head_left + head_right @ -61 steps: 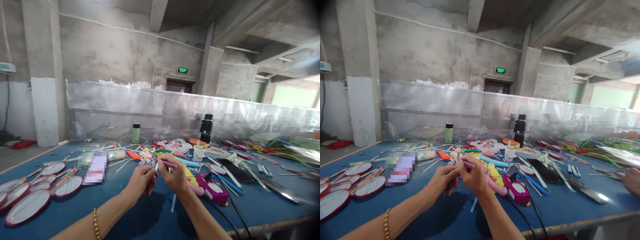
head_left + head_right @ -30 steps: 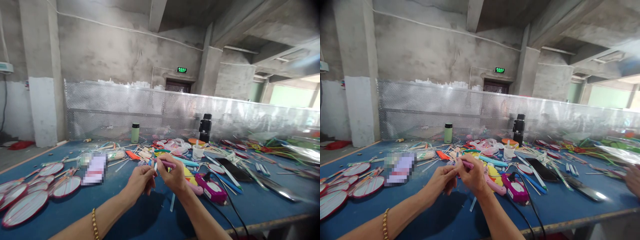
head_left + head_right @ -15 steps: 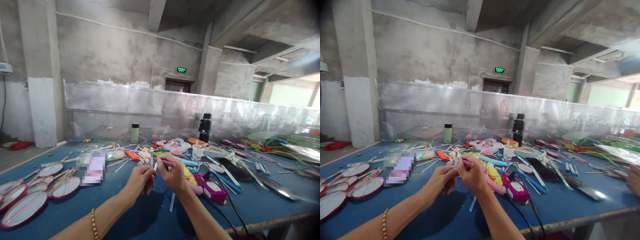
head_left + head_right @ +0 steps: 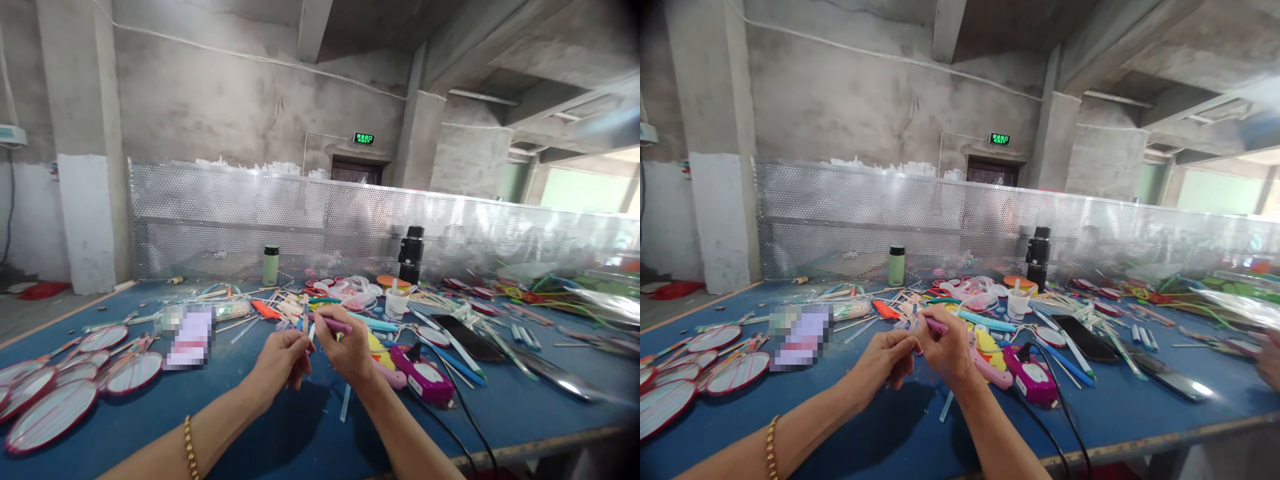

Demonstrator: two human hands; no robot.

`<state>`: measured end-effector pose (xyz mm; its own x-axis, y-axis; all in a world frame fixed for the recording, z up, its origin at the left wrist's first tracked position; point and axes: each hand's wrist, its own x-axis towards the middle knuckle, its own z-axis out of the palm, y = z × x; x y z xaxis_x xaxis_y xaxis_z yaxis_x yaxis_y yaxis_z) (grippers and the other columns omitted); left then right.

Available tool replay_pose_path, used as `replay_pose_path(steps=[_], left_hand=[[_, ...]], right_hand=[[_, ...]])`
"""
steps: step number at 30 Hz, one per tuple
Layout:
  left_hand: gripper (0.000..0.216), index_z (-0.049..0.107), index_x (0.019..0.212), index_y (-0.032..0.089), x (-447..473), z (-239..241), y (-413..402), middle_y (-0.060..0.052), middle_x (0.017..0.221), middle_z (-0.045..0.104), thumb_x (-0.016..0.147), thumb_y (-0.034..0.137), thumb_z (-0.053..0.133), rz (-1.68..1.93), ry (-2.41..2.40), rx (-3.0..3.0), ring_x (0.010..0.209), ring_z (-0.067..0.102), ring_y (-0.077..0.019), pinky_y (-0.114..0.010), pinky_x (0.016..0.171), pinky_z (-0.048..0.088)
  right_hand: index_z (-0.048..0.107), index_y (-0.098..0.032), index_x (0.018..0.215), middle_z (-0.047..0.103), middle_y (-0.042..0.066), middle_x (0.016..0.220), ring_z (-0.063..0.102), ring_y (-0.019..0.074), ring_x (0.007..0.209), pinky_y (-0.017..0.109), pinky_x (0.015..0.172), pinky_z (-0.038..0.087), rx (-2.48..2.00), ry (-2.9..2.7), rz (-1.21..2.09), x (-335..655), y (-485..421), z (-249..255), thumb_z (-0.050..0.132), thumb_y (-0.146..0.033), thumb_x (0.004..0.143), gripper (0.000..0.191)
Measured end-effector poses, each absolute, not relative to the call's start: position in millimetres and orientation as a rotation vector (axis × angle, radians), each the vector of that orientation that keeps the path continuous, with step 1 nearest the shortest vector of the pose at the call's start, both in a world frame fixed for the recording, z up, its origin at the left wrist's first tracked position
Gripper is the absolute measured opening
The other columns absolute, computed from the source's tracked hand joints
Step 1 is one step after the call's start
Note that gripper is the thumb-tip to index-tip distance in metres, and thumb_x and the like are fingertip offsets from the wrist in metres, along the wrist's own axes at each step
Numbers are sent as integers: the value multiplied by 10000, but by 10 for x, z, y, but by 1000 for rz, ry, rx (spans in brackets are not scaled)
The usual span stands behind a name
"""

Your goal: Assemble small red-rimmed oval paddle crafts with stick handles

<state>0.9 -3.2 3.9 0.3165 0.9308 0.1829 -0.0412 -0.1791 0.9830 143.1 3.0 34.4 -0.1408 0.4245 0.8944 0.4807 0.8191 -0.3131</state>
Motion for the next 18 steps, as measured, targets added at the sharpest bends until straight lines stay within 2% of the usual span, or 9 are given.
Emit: replay_pose_path(steps=[9, 18], left_hand=[[387, 567, 742, 142, 10, 74, -54, 12, 508, 584, 770, 527, 539, 1108, 848, 1470, 311, 460, -64, -166, 330, 236], [369, 565, 745, 145, 6, 29, -30, 17, 511, 585, 786, 511, 541, 1113, 832, 1470, 310, 460, -65, -167, 328, 243]], right_hand=[[622, -191, 764, 656, 25, 730, 584, 137, 633, 247, 606, 450, -674, -1795, -30, 1434, -4, 363, 533, -184, 854, 127], [617, -180, 736, 630, 14, 688, 551, 120, 588, 236, 565, 420, -673, -1777, -37, 1424, -5, 361, 533, -183, 850, 142]])
